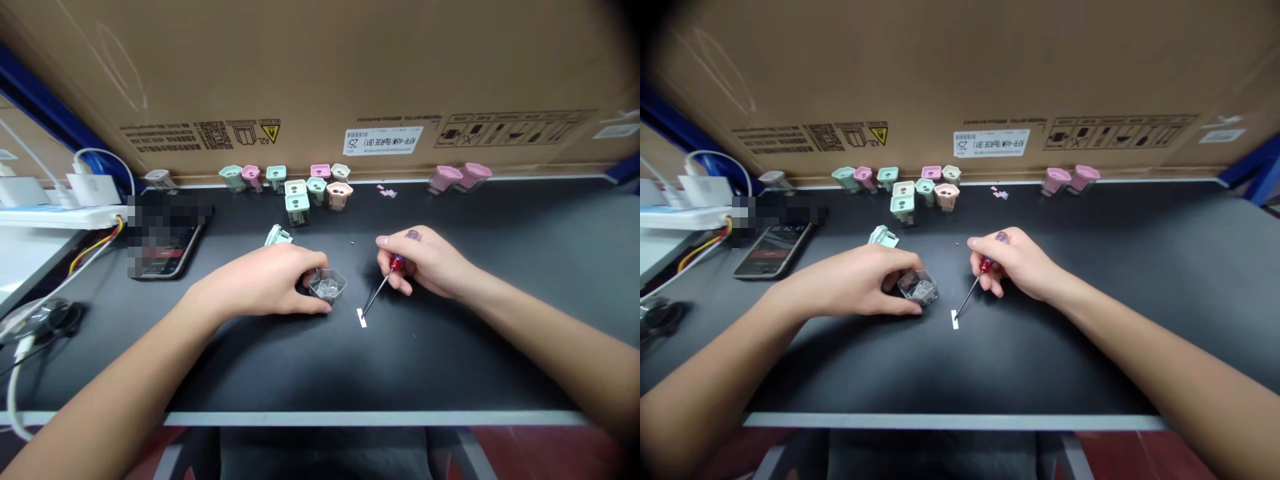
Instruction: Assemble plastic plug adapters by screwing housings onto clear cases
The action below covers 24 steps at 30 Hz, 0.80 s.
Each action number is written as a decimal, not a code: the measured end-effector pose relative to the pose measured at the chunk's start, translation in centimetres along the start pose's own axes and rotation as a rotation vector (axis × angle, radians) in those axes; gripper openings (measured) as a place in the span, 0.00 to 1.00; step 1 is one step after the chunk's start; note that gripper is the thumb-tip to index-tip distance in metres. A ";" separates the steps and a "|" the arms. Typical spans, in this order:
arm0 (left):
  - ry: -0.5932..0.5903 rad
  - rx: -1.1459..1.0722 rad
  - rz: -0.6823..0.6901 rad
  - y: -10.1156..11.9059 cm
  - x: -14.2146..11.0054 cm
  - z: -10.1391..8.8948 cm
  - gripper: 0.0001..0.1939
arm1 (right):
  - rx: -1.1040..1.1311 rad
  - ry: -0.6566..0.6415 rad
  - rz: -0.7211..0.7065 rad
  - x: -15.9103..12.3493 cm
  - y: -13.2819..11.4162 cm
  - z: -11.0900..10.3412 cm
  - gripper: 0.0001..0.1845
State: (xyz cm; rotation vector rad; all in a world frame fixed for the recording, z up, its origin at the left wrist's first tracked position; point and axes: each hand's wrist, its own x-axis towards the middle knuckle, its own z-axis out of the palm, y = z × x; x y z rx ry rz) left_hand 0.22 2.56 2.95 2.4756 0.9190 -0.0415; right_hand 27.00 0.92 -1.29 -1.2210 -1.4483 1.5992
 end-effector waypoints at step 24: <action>0.000 -0.007 -0.018 0.0 -0.1 0.0 0.18 | 0.051 0.040 -0.014 0.1 0.2 -0.4 0.24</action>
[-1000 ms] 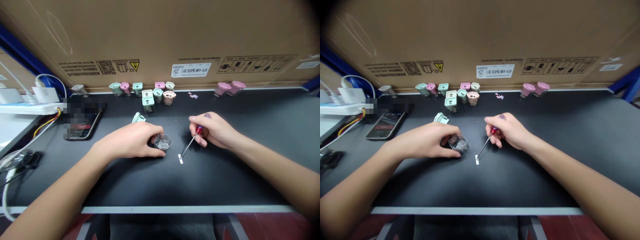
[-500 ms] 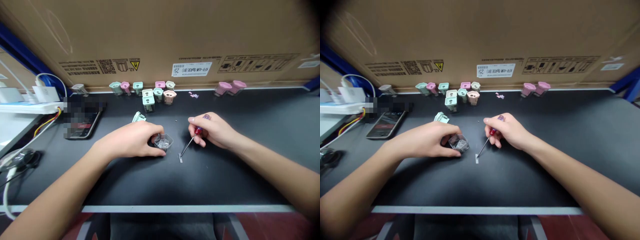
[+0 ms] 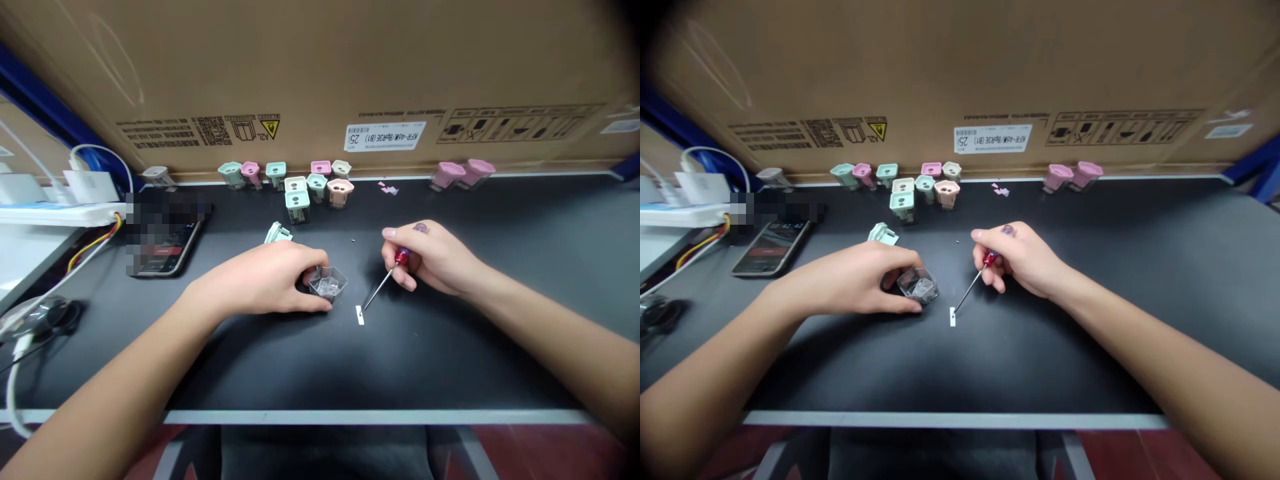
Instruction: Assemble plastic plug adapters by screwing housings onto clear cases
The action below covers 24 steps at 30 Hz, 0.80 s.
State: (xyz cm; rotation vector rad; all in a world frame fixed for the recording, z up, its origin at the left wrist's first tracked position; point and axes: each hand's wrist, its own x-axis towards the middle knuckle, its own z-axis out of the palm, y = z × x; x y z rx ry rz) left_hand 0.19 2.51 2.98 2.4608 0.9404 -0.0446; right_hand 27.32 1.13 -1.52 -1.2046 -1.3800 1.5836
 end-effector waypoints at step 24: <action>-0.006 0.013 -0.006 0.0 0.0 0.0 0.17 | 0.010 -0.017 0.004 -0.2 -0.2 0.5 0.24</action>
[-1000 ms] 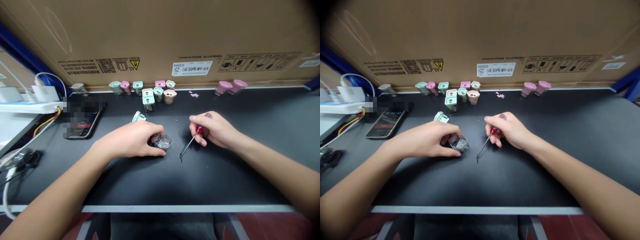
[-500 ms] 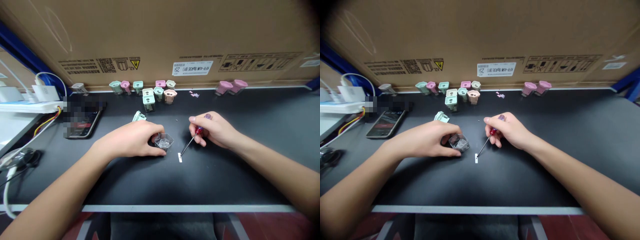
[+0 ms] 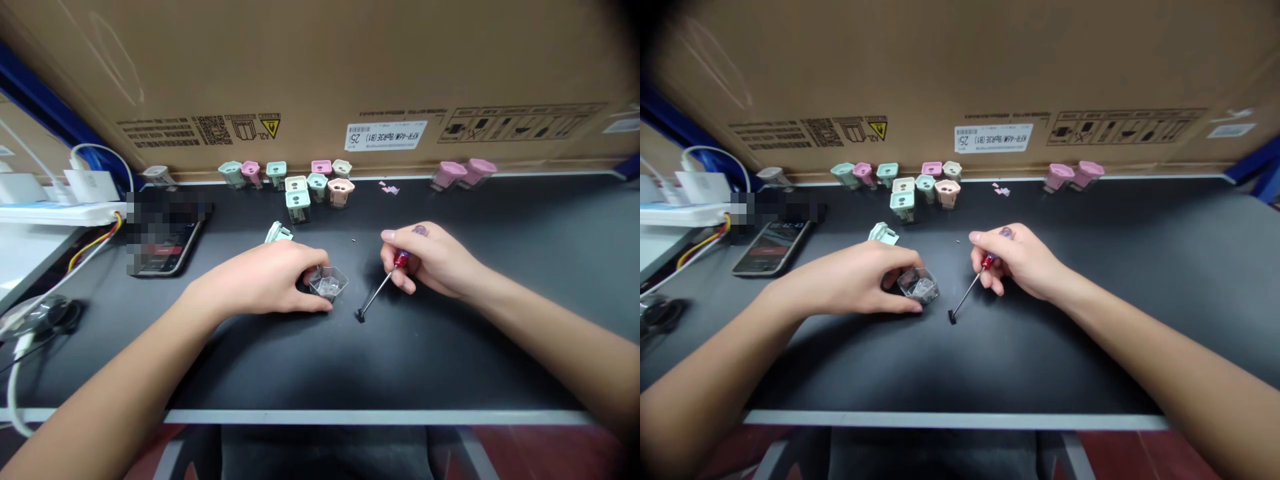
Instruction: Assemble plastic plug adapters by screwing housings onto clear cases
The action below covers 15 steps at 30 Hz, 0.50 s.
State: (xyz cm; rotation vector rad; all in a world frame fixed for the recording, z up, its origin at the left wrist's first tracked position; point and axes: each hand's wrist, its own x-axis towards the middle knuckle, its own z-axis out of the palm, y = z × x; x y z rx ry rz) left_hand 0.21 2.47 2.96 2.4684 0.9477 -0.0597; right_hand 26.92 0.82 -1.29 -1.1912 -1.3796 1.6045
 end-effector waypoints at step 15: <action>0.011 -0.002 0.020 0.3 0.1 0.1 0.17 | 0.176 0.046 -0.071 -0.6 -0.8 -0.2 0.23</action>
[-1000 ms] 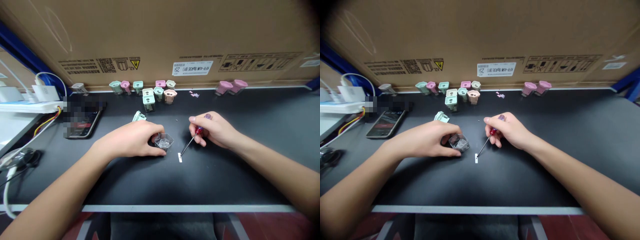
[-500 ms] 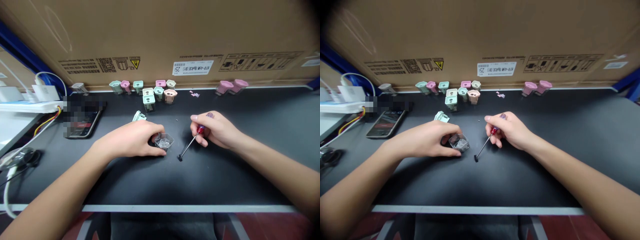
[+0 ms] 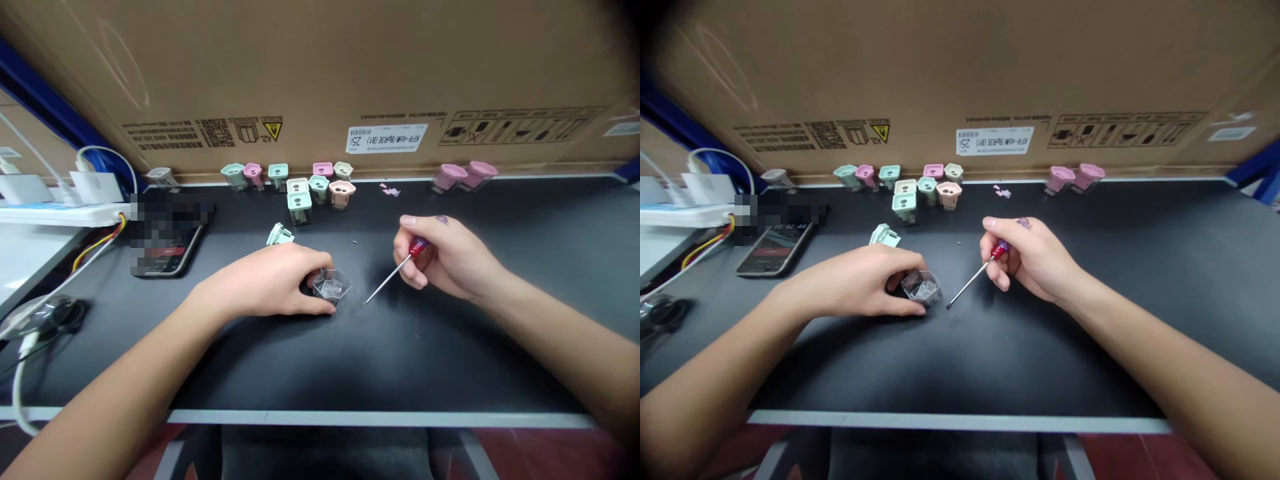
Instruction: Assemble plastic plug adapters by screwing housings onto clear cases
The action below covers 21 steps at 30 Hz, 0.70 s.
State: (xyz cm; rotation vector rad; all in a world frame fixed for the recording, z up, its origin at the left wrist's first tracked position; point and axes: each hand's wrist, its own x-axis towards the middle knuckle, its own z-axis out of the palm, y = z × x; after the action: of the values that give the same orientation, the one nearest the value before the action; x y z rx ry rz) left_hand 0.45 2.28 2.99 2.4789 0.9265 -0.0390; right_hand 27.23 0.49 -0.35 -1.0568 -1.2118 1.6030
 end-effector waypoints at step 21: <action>0.015 -0.002 0.033 0.3 0.4 0.4 0.17 | -0.350 -0.002 -0.122 -0.2 0.0 0.1 0.25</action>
State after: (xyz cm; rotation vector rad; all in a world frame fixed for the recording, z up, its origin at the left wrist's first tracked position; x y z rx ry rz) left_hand 0.99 2.15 2.69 2.4950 0.8918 -0.0084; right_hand 27.16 0.22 -0.30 -1.1712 -1.5655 1.3273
